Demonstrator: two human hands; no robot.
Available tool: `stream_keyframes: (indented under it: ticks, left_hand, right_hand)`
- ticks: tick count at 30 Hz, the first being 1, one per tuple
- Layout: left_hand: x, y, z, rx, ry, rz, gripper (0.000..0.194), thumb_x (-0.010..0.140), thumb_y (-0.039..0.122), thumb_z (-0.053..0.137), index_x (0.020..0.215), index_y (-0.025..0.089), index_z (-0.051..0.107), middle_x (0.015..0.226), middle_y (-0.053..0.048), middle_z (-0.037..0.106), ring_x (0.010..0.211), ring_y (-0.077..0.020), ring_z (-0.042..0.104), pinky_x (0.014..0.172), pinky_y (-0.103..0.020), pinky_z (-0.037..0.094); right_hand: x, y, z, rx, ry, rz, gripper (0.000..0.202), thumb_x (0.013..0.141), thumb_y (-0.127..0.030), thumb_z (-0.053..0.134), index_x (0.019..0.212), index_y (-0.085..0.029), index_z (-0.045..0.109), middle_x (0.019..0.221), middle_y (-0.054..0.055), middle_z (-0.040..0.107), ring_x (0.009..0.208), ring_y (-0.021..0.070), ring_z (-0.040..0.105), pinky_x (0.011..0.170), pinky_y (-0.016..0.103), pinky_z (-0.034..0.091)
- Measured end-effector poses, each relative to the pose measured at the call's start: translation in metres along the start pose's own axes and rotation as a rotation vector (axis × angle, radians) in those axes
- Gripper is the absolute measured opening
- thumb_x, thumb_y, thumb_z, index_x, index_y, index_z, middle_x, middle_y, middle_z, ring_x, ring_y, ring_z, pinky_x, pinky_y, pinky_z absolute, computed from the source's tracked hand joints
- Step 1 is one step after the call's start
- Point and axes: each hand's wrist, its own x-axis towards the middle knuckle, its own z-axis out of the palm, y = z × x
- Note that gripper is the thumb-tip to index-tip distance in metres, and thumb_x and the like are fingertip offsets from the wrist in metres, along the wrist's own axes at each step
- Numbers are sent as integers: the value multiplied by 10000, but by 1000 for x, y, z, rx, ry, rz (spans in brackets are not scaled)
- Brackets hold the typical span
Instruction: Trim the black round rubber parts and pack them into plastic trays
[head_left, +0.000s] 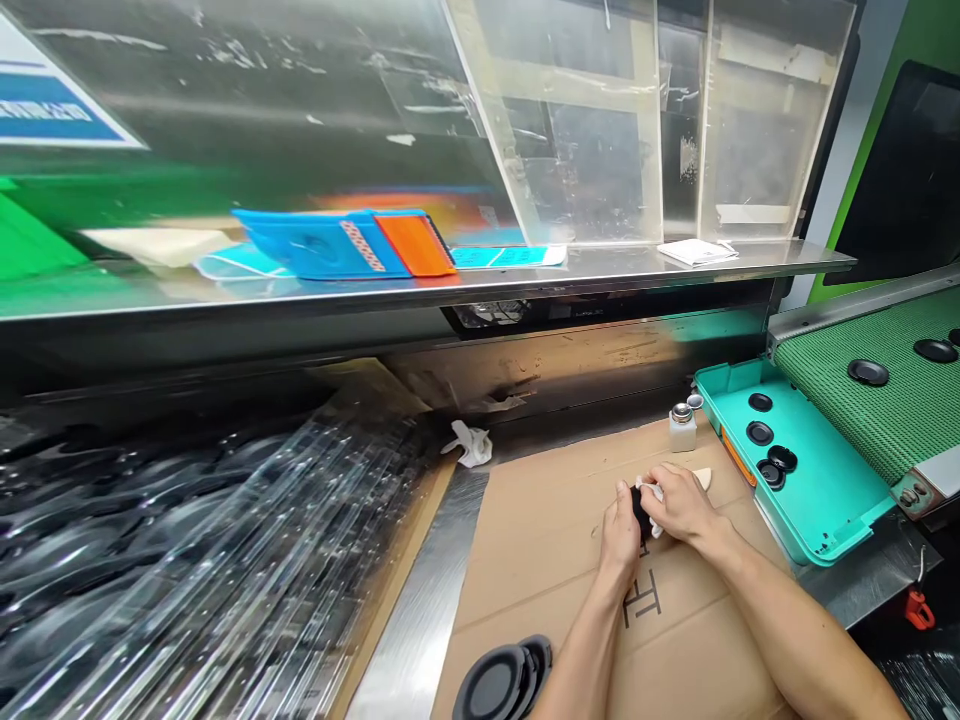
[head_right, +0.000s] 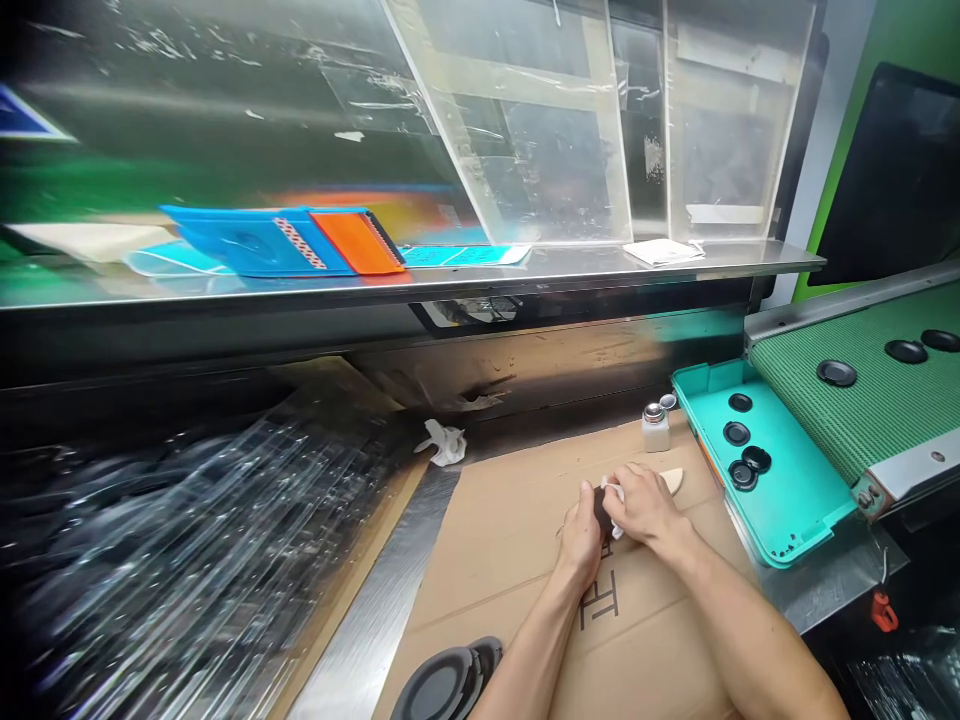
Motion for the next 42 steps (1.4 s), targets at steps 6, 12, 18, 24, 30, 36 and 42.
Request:
stream_keyframes:
  ticks: [6, 12, 18, 24, 30, 36, 42]
  left_hand:
    - [-2, 4, -1, 80, 10, 28, 718, 835, 811, 464, 654, 154, 691, 631, -70, 669, 591, -186, 560, 553, -274, 395]
    - [-5, 6, 0, 106, -25, 57, 700, 848, 804, 451, 614, 177, 655, 561, -53, 614, 584, -191, 539, 562, -278, 398]
    - [-2, 0, 0, 135, -54, 71, 765, 850, 835, 390, 752, 150, 718, 689, -75, 685, 650, -193, 588, 584, -265, 415]
    - [-2, 1, 0, 117, -48, 56, 811, 833, 848, 401, 852, 123, 764, 738, -103, 718, 691, -223, 625, 621, -285, 450]
    - [-4, 4, 1, 137, -47, 62, 832, 827, 861, 385, 864, 122, 764, 767, -114, 725, 732, -237, 630, 631, -288, 448]
    - [-5, 3, 2, 183, -77, 85, 817, 870, 832, 334, 875, 125, 743, 736, -90, 697, 688, -209, 590, 605, -278, 411]
    - [-5, 3, 1, 196, -104, 93, 808, 900, 802, 312, 964, 122, 744, 851, -100, 724, 799, -225, 622, 692, -287, 445]
  right_hand:
    - [-2, 1, 6, -98, -40, -12, 62, 906, -141, 609, 915, -188, 649, 923, 37, 681, 899, 186, 614, 801, 260, 421]
    - [-2, -3, 5, -118, -38, 12, 53, 909, -159, 626, 897, -196, 663, 895, 33, 682, 883, 187, 608, 776, 259, 402]
    - [-1, -5, 2, -88, -12, 44, 65, 920, -176, 622, 870, -197, 656, 860, 27, 677, 841, 179, 605, 743, 253, 388]
    - [-1, -4, 5, -79, -3, 92, 84, 920, -169, 602, 843, -189, 628, 843, 29, 672, 805, 174, 603, 714, 254, 375]
    - [0, -5, 7, -86, 5, 114, 88, 914, -166, 611, 829, -187, 615, 838, 26, 671, 804, 173, 603, 707, 255, 364]
    - [-1, -4, 6, -68, 8, 117, 84, 918, -176, 617, 835, -182, 627, 838, 23, 672, 805, 166, 599, 719, 252, 361]
    - [0, -4, 1, -47, -7, 113, 65, 909, -172, 626, 847, -182, 639, 849, 19, 680, 807, 159, 597, 721, 247, 357]
